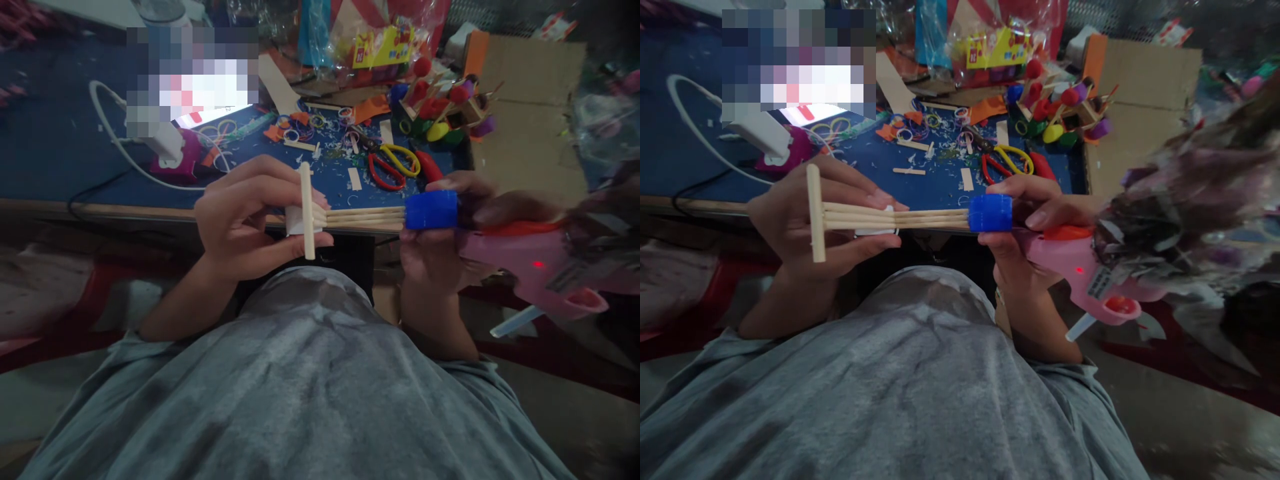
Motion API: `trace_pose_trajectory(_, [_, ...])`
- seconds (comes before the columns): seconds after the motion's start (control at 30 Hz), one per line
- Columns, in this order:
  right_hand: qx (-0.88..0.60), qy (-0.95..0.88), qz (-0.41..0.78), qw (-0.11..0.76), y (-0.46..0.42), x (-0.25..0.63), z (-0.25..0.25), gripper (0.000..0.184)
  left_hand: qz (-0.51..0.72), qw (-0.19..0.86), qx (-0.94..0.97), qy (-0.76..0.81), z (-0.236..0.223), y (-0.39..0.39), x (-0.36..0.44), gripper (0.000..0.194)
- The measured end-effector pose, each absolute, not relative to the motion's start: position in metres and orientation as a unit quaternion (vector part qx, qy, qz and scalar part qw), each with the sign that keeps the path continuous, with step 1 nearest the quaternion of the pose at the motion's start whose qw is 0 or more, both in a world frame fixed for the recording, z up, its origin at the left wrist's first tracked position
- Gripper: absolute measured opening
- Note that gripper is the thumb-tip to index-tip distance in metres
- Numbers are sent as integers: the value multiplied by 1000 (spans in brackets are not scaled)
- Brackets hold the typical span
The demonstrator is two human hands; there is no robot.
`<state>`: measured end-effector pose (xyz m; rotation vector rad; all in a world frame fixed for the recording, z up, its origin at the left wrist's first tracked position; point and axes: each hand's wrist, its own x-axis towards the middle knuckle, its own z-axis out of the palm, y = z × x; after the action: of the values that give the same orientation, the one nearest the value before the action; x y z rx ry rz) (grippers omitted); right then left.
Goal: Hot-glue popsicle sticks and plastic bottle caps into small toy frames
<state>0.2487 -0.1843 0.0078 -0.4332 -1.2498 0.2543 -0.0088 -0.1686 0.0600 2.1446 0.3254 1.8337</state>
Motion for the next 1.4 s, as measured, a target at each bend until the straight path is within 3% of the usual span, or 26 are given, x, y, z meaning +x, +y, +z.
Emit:
trace_pose_trajectory(0.37, [-262,-524,81,806,-200,224,21,51,630,110,757,132,64,-171,-9,34])
trace_pose_trajectory(0.5, [-234,-536,87,806,-194,229,15,50,583,161,761,234,68,-183,-13,26])
trace_pose_trajectory(0.87, [-273,-540,133,785,-199,226,15,48,592,223,740,227,59,-178,-16,26])
trace_pose_trajectory(1.2, [-250,-551,203,770,-175,228,-1,42,580,310,712,244,27,-146,-26,56])
trace_pose_trajectory(1.4, [-286,-550,269,738,-163,231,-22,48,490,352,743,289,18,-127,-43,56])
